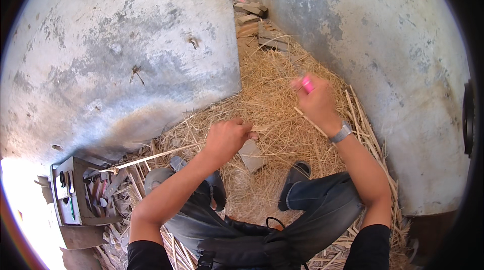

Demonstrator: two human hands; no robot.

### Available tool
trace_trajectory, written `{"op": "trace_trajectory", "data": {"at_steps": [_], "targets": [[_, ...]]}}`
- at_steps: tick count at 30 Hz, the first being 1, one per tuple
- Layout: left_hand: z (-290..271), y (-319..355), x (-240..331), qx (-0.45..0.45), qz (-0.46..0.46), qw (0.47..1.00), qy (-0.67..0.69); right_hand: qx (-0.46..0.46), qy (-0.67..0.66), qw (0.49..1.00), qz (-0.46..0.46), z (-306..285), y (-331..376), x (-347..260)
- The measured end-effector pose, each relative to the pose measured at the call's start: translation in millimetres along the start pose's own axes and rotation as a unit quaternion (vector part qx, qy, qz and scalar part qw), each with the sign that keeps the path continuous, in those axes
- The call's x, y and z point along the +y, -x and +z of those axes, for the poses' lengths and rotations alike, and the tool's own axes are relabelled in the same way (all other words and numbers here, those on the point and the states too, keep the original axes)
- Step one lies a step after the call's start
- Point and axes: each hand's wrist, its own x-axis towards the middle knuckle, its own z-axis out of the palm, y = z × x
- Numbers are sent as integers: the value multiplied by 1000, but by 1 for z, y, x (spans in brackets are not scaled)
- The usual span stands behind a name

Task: The person whittles a long strip of bamboo or wood using a small knife, shaving off pieces of the surface and shaping the end while sitting on the floor.

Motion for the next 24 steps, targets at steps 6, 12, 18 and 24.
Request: {"op": "trace_trajectory", "data": {"at_steps": [6, 12, 18, 24], "targets": [[-24, -2, -28, -39, -146, 979, 140, 237, 114, 960, 93, -66, -33, 109], [-45, -11, -42, 30, -150, 941, 301, 236, -53, 939, 244, -90, -15, 204], [-54, -24, -35, 94, -149, 950, 260, 155, -296, 920, 204, -54, -6, 86], [-60, -34, -16, 216, -116, 957, 155, 132, -214, 968, -1, -32, -1, 44]]}}
